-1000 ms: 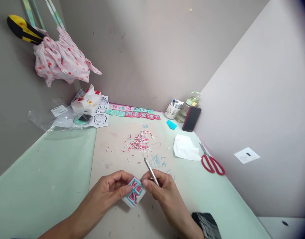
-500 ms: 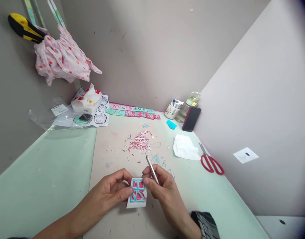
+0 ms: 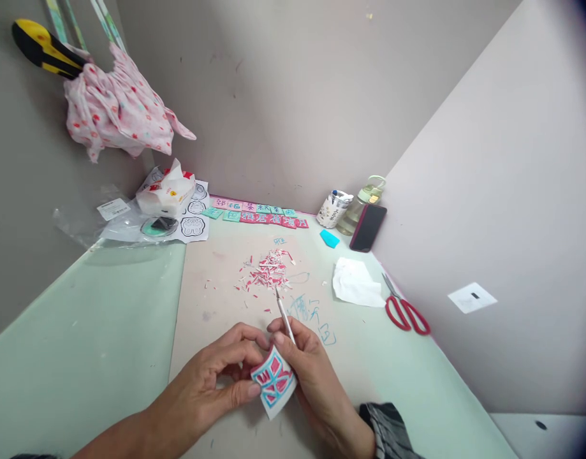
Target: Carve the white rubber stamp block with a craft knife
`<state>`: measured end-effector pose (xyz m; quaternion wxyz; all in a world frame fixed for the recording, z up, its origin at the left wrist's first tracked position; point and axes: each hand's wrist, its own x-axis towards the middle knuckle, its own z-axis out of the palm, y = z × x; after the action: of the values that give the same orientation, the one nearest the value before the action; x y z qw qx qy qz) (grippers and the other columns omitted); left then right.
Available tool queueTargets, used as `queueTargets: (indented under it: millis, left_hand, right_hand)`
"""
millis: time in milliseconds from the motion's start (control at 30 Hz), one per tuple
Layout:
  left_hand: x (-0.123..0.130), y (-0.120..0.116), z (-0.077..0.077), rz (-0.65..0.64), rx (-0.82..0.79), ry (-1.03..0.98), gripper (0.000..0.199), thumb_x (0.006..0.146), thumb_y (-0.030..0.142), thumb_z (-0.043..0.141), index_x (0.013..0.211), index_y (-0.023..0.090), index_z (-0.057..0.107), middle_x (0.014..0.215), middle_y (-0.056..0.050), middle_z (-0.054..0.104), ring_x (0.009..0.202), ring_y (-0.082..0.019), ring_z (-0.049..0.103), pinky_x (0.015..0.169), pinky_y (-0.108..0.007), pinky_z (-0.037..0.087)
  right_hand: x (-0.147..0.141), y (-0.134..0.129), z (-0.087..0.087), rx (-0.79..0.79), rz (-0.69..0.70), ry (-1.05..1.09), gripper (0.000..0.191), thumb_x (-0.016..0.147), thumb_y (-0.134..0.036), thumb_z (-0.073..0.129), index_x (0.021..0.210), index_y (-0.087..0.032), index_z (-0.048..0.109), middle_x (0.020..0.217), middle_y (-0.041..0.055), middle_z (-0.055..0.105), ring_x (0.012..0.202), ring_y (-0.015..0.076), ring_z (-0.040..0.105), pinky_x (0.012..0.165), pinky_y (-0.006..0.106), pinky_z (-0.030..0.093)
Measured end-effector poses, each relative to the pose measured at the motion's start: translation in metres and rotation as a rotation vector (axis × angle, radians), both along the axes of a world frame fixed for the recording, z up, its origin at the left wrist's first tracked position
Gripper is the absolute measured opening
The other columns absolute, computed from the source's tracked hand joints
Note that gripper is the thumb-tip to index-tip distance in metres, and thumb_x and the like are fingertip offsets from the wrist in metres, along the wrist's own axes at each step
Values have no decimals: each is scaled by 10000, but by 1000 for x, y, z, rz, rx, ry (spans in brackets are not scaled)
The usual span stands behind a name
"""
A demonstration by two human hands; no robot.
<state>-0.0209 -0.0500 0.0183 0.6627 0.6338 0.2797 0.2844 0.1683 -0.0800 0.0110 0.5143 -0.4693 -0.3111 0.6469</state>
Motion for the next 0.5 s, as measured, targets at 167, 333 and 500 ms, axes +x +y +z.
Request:
queueTargets:
  millis: [167, 333, 500]
  left_hand:
    - [14, -17, -11, -3, 109, -67, 388, 1002, 424, 533, 755, 270, 789, 1196, -83, 682, 1004, -266, 655, 954, -370, 468]
    - [9, -11, -11, 248, 242, 7, 238, 970, 315, 528, 770, 260, 645, 996, -60, 661, 869, -236, 618, 792, -317, 484]
    - [1, 4, -3, 98, 210, 84, 175, 847, 115, 477, 918, 256, 550, 1014, -23, 620, 982, -219, 601, 896, -320, 478]
  right_hand:
    - [-23, -3, -12, 81, -6, -134, 290, 820, -440, 751, 923, -214, 602, 668, -56, 484, 588, 129, 459, 555, 237, 401]
    - [-28, -2, -4, 75, -35, -167, 283, 883, -460, 698, 917, -198, 597, 684, -52, 515, 549, 100, 411, 520, 210, 348]
    - [-18, 4, 3, 55, -92, -110, 360, 894, -518, 703, 914, -189, 559, 596, -71, 538, 436, 63, 376, 461, 189, 296]
